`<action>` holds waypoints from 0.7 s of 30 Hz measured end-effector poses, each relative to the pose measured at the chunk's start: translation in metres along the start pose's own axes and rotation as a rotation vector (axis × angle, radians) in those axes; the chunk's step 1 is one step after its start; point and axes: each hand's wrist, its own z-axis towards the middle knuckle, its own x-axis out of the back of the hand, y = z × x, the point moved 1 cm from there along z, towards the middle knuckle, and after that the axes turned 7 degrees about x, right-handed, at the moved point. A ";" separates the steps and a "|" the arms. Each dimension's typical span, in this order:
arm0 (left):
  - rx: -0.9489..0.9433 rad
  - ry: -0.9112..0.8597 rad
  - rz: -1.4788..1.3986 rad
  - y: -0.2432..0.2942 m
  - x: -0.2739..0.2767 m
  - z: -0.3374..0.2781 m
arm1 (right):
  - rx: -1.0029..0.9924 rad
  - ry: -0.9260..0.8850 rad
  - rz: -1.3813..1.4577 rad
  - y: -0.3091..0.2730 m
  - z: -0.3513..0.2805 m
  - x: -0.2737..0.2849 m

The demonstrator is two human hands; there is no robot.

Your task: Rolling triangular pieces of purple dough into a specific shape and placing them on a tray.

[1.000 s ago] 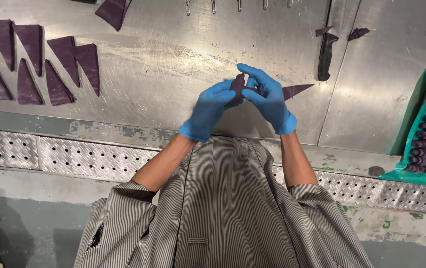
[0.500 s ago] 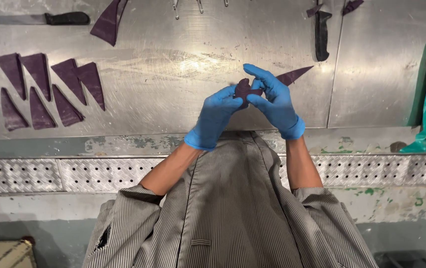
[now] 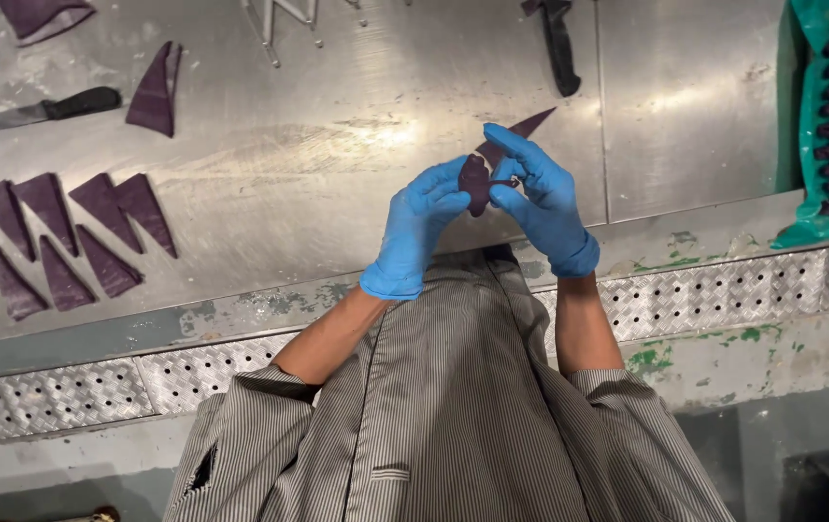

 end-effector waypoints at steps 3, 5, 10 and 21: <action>0.007 -0.012 0.029 -0.026 -0.013 0.018 | 0.020 0.014 -0.084 0.001 -0.010 0.026; 0.022 -0.040 0.009 -0.044 -0.024 0.033 | 0.062 0.013 -0.176 -0.002 -0.015 0.047; -0.041 -0.072 0.013 -0.072 -0.087 0.078 | -0.044 0.119 0.082 0.013 -0.036 0.132; -0.029 -0.058 -0.012 -0.167 -0.231 0.194 | -0.008 0.194 0.181 0.025 -0.059 0.327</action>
